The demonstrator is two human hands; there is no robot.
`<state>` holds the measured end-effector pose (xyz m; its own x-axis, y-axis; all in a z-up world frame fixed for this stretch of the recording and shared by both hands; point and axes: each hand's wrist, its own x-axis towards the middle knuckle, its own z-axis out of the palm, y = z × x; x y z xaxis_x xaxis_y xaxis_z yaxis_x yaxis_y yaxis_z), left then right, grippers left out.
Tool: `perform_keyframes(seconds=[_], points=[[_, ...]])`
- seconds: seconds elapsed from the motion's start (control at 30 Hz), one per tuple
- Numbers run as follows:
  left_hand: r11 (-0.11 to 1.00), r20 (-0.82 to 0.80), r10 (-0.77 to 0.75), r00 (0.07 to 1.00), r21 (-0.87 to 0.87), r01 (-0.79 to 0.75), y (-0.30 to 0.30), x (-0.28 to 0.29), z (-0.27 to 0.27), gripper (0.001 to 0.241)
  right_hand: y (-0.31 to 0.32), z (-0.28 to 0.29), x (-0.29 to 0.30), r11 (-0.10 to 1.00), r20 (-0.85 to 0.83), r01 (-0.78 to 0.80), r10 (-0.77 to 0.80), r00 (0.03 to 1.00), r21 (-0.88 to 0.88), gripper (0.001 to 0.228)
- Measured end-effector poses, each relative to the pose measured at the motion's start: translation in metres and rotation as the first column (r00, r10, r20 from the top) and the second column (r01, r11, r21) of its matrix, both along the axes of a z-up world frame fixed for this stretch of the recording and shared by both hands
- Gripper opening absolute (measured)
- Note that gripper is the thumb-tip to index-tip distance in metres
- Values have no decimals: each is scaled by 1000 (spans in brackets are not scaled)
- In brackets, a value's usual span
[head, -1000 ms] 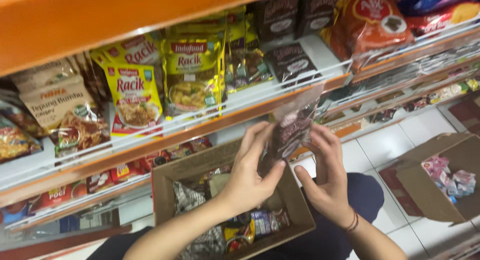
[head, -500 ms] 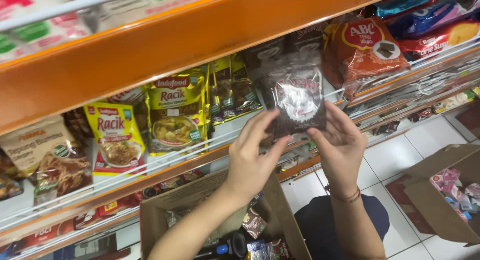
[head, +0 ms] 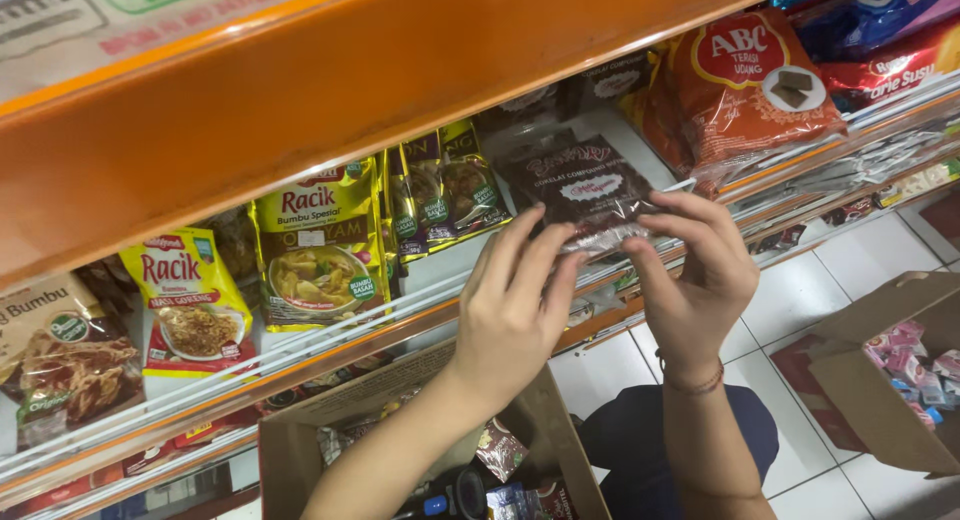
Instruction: The person picks up and replaces various packaged food items, a spray bottle, and cloths within a cardboard box sitting on the floor of a store aisle.
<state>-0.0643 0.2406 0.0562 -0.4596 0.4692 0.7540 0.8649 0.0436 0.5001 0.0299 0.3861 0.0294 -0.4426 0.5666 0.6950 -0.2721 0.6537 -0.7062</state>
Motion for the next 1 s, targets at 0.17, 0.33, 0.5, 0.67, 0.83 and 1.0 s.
perform_keyframes(seconds=[0.17, 0.33, 0.5, 0.67, 0.83, 1.0], points=[[999, -101, 19, 995, -37, -23, 5, -5, -4, 23, 1, -5, -14, 916, 47, 242, -271, 962, 320, 29], [992, -205, 66, 976, -88, -86, 6, -2, -4, 35, 2, -9, -20, 914, 64, 210, -246, 967, 348, 26], [971, -259, 88, 962, -192, -140, 8, 4, -4, 42, 5, -7, -23, 904, 97, 190, -244, 965, 383, 23], [956, -278, 99, 956, -241, -169, 9, 5, -4, 48, 3, -2, -21, 880, 171, 177, -277, 946, 442, 22], [950, -267, 81, 960, -272, -156, 7, 8, -4, 55, 3, 2, -17, 841, 211, 185, -330, 920, 508, 25], [973, -226, 9, 974, -224, -61, -15, 8, 2, 54, -9, 0, -5, 845, 164, 220, -336, 928, 488, 33]])
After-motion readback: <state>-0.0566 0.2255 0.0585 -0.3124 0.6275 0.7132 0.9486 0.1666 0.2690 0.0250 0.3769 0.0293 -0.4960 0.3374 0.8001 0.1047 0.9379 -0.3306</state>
